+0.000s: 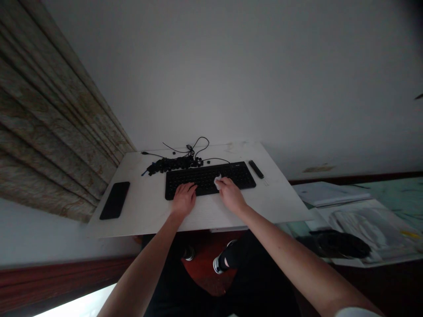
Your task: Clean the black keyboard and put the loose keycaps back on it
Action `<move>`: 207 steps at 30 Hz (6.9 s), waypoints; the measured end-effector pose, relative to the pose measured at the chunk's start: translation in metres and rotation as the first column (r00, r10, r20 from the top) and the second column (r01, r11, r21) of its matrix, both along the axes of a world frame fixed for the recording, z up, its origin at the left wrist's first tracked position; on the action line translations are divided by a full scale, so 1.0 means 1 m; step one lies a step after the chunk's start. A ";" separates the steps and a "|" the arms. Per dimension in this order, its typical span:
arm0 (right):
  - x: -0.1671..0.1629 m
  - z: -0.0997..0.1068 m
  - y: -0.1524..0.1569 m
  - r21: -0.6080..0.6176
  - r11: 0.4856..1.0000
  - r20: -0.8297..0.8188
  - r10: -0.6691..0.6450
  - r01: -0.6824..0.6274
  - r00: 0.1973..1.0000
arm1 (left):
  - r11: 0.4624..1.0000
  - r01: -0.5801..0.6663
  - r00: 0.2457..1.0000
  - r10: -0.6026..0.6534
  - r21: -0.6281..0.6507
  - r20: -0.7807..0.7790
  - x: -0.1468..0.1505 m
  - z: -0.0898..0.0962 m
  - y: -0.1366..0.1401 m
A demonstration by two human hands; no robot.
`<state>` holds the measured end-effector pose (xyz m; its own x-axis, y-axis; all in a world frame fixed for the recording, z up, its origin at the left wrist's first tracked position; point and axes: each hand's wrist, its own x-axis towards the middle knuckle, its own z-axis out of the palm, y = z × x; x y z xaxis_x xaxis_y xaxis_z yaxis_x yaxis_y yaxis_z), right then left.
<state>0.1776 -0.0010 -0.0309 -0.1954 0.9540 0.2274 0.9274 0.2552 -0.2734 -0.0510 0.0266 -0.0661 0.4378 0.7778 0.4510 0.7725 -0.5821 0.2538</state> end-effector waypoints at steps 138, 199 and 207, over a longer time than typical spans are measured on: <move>0.129 0.019 0.022 -0.076 0.993 0.007 0.088 -0.087 0.996 | 0.997 -0.015 0.999 0.018 -0.077 0.039 -0.002 0.004 -0.001; 0.131 -0.008 0.000 0.016 0.999 -0.088 0.047 -0.046 0.995 | 0.958 -0.200 0.949 0.241 -0.206 0.202 -0.087 0.003 0.011; 0.045 0.009 0.081 0.071 0.997 -0.102 0.037 -0.030 0.994 | 0.965 -0.150 0.977 0.177 -0.215 0.115 -0.086 0.006 0.008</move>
<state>0.2227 0.0798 -0.0220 -0.1991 0.9286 0.3131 0.8860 0.3071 -0.3475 -0.1365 0.0344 -0.0601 0.2442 0.9153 0.3203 0.8043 -0.3757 0.4604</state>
